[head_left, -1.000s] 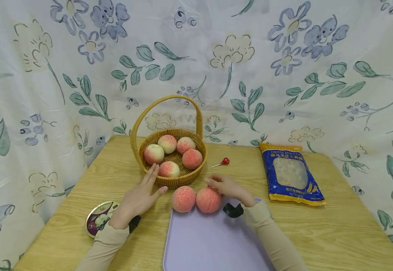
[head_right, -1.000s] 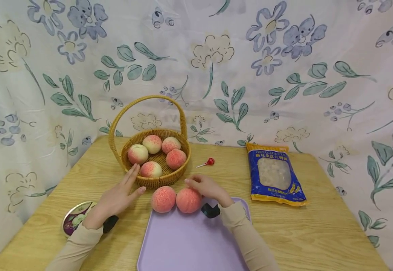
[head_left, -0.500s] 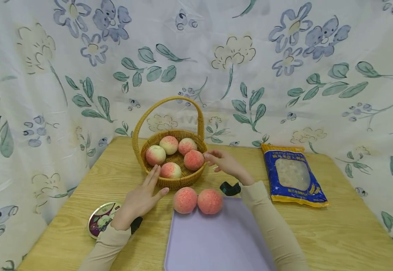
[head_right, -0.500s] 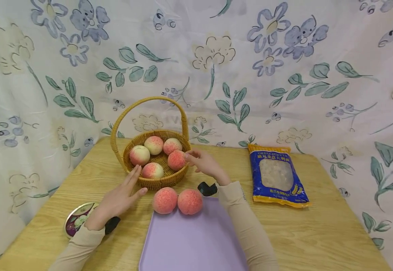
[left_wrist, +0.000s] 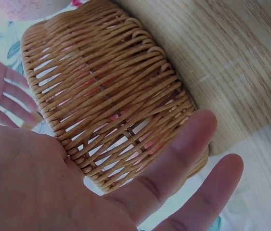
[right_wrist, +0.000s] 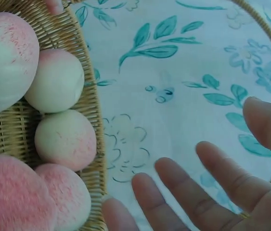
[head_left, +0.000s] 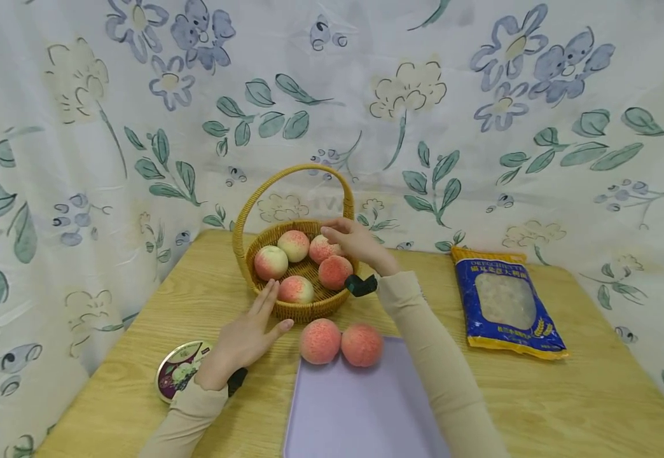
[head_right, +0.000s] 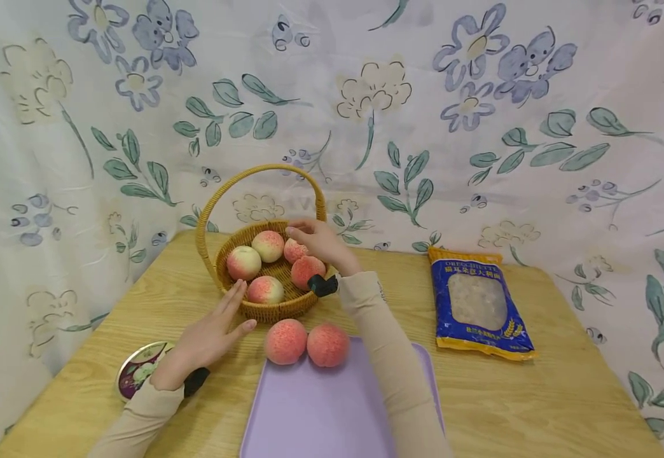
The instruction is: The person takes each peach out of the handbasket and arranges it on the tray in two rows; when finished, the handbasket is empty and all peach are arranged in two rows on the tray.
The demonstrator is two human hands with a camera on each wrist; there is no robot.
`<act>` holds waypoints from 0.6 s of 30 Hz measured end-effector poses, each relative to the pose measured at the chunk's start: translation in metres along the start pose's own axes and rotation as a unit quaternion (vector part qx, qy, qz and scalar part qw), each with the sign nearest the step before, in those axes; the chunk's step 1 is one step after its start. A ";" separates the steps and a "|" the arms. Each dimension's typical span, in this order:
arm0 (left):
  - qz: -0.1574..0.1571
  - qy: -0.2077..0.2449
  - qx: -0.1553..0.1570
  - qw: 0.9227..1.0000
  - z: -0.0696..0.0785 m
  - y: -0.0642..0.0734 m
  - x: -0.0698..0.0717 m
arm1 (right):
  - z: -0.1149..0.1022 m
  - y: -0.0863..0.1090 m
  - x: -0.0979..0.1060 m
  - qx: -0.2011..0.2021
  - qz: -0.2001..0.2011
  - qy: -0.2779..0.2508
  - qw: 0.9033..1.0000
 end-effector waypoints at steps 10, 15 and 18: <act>-0.007 0.005 0.001 1.000 -0.003 -0.001 0.001 | 0.007 -0.018 -0.031 0.016 -0.030 0.009 0.999; -0.007 0.009 -0.002 1.000 -0.003 0.000 0.000 | 0.010 -0.026 -0.048 -0.013 -0.054 0.029 0.998; -0.012 0.011 -0.001 1.000 -0.003 0.000 0.002 | 0.015 -0.031 -0.058 -0.024 -0.079 0.055 0.995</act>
Point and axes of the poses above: each hand's wrist, its own y-axis away from the middle knuckle, its own x-axis out of the back of the hand, z = x × y, the point moved 1 cm from there along -y, towards the middle knuckle, and after that the axes turned 4 degrees about -y, right-handed, at the moved point
